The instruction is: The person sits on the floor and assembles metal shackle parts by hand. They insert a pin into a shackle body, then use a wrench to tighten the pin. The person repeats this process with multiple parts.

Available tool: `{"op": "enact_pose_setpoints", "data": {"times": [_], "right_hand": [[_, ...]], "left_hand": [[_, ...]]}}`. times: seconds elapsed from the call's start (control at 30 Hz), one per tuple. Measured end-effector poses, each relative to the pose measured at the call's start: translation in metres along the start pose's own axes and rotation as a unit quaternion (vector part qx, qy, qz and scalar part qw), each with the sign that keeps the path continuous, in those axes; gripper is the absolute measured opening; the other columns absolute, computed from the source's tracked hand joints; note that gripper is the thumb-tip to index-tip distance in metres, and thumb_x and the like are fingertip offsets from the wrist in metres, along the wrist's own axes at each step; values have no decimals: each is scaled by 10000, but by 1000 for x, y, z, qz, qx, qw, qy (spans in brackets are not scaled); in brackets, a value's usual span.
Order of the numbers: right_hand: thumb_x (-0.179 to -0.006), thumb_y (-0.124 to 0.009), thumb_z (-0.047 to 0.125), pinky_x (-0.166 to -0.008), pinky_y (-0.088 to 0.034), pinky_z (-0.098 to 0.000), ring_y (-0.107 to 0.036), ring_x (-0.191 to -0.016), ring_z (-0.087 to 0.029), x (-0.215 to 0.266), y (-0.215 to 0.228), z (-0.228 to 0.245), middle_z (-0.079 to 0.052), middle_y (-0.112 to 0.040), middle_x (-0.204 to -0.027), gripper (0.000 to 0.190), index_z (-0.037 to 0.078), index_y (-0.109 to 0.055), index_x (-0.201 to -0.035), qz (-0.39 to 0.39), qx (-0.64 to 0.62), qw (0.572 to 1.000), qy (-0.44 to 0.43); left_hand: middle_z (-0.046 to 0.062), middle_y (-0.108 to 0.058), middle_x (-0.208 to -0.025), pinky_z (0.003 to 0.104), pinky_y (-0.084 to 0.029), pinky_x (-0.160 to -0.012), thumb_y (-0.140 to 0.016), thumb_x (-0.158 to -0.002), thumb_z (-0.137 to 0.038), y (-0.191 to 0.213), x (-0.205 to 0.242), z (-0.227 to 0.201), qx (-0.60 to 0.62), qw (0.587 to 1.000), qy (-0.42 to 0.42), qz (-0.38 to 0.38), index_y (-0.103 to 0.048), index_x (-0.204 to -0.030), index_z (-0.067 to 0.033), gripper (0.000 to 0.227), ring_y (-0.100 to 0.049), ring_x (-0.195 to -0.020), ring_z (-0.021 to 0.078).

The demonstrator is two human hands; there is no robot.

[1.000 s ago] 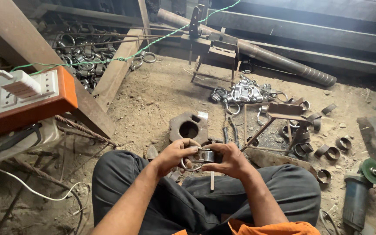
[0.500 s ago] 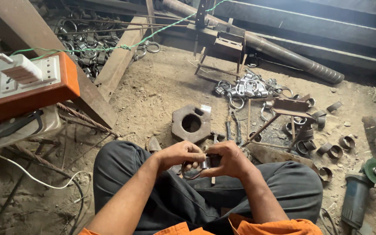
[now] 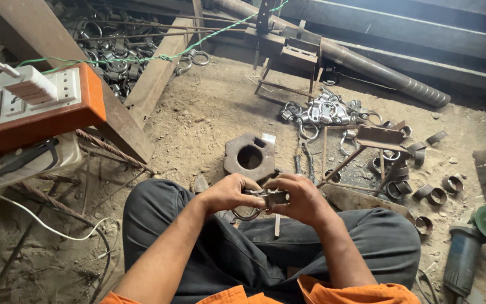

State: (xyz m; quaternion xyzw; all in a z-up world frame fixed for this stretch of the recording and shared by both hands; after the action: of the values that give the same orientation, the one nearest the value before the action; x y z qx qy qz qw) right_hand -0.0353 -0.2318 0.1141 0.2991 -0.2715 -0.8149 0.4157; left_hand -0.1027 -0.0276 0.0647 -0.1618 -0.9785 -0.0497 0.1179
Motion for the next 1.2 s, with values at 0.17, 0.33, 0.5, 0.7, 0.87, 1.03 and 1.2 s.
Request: {"op": "enact_pose_setpoints", "data": {"times": [0.17,0.33,0.5,0.7,0.87,1.03,1.2], "right_hand": [[-679,-904,115,-827,-607,-355,-744,-985,-238,3,-3,-7,-59,-732,-1065,426,124,-777,-1086,-16,-4,1000,-1],[-691,-884,90,-859,-600,-365,-733,-1046,-256,5,-5,-13,-71,-727,-1164,442,138,-785,-1118,-15,2,1000,-7],[-706,-885,93,-894,-591,-358,-722,-1083,-257,6,-8,-16,-78,-714,-1193,442,137,-776,-1132,-6,-8,1000,-3],[-667,-906,111,-913,-577,-369,-699,-1117,-266,4,-6,-13,-86,-706,-1218,526,144,-752,-1169,-61,28,998,-15],[-687,-901,153,-908,-594,-366,-671,-1140,-267,-1,-3,-11,-125,-637,-1307,621,127,-687,-1269,-166,58,983,-44],[-811,-829,180,-862,-630,-325,-754,-1004,-233,2,-16,-31,-123,-670,-1247,504,109,-673,-1285,-195,-10,966,-172],[-885,-749,158,-831,-638,-296,-771,-951,-173,5,-55,-50,-99,-783,-1067,404,87,-676,-1275,-134,-172,948,-234]], "left_hand": [[-27,-728,-901,237,-499,-709,-837,-818,-255,2,2,-1,-8,999,41,14,-774,-1044,-74,296,-620,-803,37],[-21,-630,-831,274,-386,-599,-791,-866,-299,1,-1,7,28,995,93,7,-765,-1052,-91,281,-492,-697,98],[-54,-701,-870,213,-481,-685,-741,-919,-376,-5,-8,13,16,1000,4,16,-761,-1011,-72,318,-592,-798,20],[-43,-651,-824,237,-442,-632,-716,-947,-401,-6,-11,18,18,999,27,-32,-755,-995,-51,355,-533,-736,42],[-40,-611,-752,250,-336,-524,-667,-984,-383,0,-16,27,96,991,49,-76,-770,-1028,-46,355,-432,-612,68],[-29,-703,-828,211,-483,-631,-659,-1006,-305,1,-19,23,108,985,-31,-131,-763,-1056,-23,305,-583,-726,26],[0,-748,-881,223,-590,-703,-649,-970,-301,1,-18,15,106,977,-18,-185,-728,-1124,-39,314,-691,-779,52]]}}
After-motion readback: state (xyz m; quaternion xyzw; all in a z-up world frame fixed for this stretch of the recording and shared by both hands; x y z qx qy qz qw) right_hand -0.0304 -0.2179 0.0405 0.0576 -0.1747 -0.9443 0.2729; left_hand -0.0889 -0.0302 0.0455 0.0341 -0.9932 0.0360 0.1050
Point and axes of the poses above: each hand's wrist, its own x-axis away from the middle knuckle, its own y-axis out of the back of the hand, z = x × y, the point moved 2 cm from there along -x, towards the middle knuckle
